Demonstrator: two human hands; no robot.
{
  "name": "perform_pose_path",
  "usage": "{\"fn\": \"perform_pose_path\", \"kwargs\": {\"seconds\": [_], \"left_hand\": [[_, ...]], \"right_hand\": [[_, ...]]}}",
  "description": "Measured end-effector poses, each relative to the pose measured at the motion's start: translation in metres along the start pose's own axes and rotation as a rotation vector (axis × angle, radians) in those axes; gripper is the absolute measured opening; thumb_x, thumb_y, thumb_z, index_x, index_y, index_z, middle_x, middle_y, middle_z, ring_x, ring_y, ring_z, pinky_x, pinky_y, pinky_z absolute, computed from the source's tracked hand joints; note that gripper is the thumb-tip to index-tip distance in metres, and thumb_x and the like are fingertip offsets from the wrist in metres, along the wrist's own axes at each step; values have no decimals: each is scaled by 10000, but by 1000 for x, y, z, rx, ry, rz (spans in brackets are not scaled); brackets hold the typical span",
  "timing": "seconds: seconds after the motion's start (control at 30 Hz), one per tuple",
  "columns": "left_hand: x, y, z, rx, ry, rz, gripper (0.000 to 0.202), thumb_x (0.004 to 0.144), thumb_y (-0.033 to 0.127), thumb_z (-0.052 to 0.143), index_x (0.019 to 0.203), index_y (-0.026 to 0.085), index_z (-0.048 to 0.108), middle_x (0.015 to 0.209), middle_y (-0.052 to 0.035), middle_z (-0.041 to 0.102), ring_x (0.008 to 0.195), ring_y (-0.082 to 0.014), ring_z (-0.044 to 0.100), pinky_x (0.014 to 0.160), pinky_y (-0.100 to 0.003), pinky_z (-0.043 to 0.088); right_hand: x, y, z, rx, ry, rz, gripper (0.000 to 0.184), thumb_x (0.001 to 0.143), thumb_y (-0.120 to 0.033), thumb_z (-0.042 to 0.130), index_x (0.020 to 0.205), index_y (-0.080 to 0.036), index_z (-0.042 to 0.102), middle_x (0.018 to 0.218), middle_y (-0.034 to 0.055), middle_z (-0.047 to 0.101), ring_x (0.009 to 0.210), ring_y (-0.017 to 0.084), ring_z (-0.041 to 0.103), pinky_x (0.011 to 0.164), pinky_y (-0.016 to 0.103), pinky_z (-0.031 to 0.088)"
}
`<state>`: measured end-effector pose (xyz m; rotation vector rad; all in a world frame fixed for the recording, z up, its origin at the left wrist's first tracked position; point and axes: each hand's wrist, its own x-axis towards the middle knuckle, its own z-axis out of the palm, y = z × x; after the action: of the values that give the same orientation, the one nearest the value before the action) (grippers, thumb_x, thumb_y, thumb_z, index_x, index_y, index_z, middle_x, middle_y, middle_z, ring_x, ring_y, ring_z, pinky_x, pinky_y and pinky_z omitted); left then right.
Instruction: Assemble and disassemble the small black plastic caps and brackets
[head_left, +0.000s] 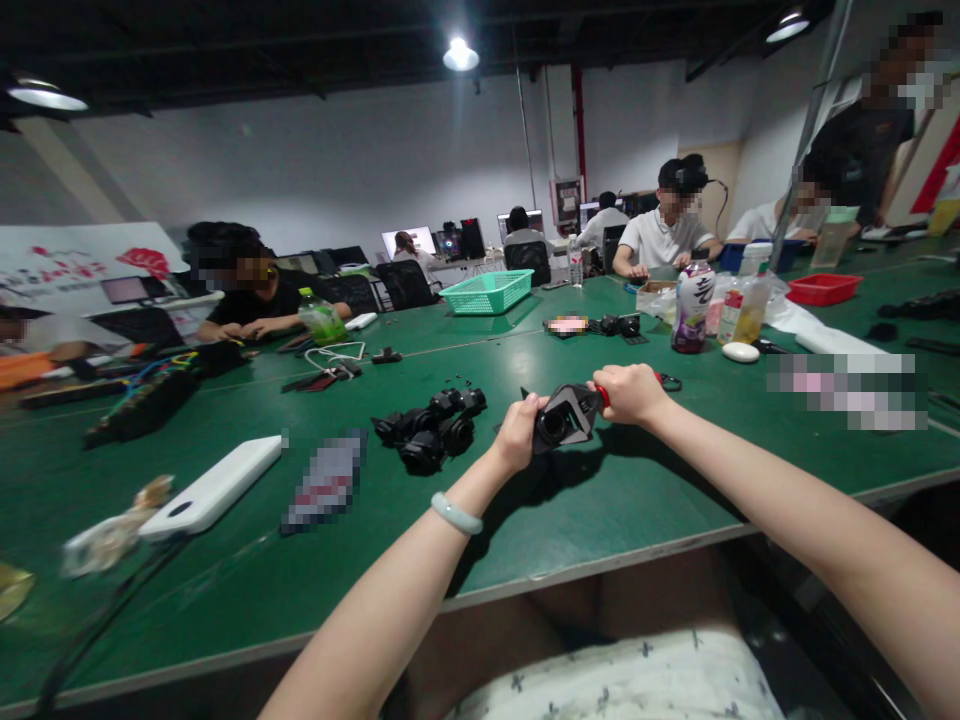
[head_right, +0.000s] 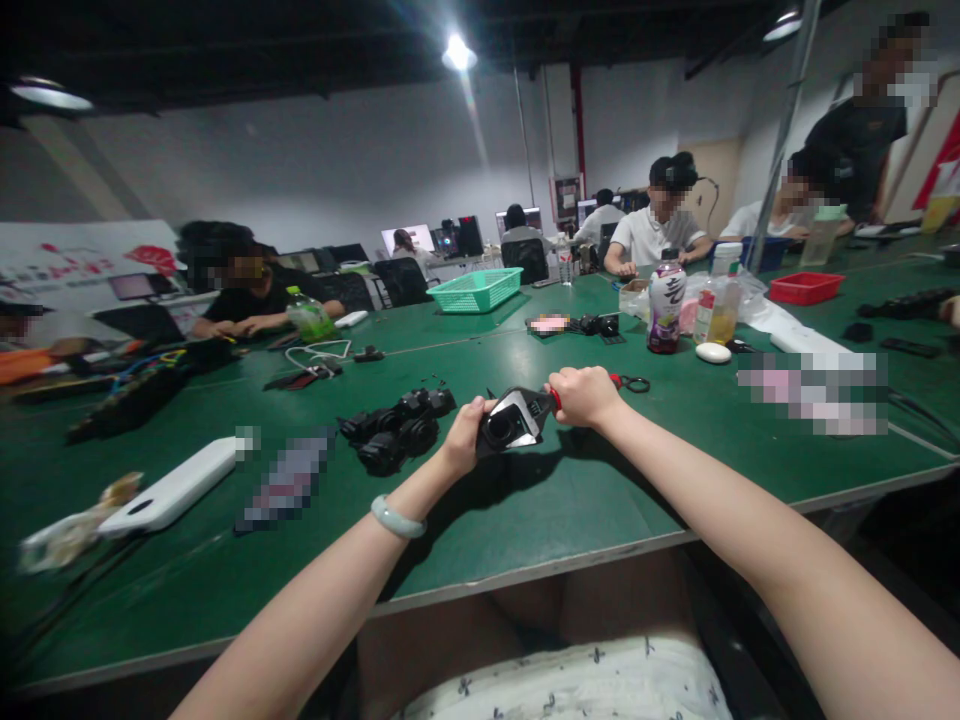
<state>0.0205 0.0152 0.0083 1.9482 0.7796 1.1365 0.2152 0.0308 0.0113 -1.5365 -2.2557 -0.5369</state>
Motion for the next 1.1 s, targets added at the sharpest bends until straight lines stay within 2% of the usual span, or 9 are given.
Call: {"fn": "perform_pose_path", "kwargs": {"seconds": [0.13,0.27,0.37,0.53,0.67,0.77,0.97,1.1], "left_hand": [[1,-2,-4,153,-17,7,600,849,439,130,826,95,621,657,-47,615,597,-149,531,570,-250,395],[1,-1,-8,552,-53,13,534,849,444,158,862,145,600,760,-59,633,740,-178,572,670,-265,409],[2,-1,-11,843,-48,-78,492,826,495,204,855,168,571,795,-81,629,776,-203,582,685,-278,409],[4,-9,-23,1109,14,-292,558,781,582,201,925,134,500,845,-151,612,769,-261,589,625,-315,417],[3,-16,-35,1212,-81,-412,500,778,550,259,933,125,473,854,-168,612,759,-282,593,605,-324,413],[3,-18,-38,1238,-133,-416,451,784,504,289,931,115,465,858,-177,611,778,-289,590,624,-330,410],[2,-16,-38,1231,-140,-413,356,784,418,367,932,111,470,918,-178,592,854,-286,565,706,-342,394],[4,-11,-39,1258,-72,-449,394,767,448,392,923,100,491,952,-189,570,933,-316,514,754,-373,377]], "right_hand": [[1,6,-4,-29,0,28,314,779,-328,329,786,-144,584,797,99,610,684,196,565,534,236,294],[3,23,-7,-80,-9,163,328,780,-341,325,817,-148,587,825,110,611,706,210,572,571,256,336],[6,43,-4,-102,-39,329,291,744,-329,376,839,-157,590,836,114,614,741,228,578,608,284,373],[9,84,11,-59,-164,566,274,662,-273,450,851,-158,612,828,139,617,779,255,583,634,317,414],[9,109,27,-18,-226,691,309,645,-279,470,857,-116,623,865,180,606,815,275,578,661,339,426],[7,125,39,4,-285,742,326,642,-295,475,867,-111,623,897,195,597,839,296,571,662,361,431],[-1,145,51,30,-365,773,362,629,-282,511,909,-73,607,912,215,586,840,296,572,636,331,441],[-7,146,49,32,-384,736,374,654,-359,542,869,-64,618,868,221,593,814,277,580,646,304,442]]}}
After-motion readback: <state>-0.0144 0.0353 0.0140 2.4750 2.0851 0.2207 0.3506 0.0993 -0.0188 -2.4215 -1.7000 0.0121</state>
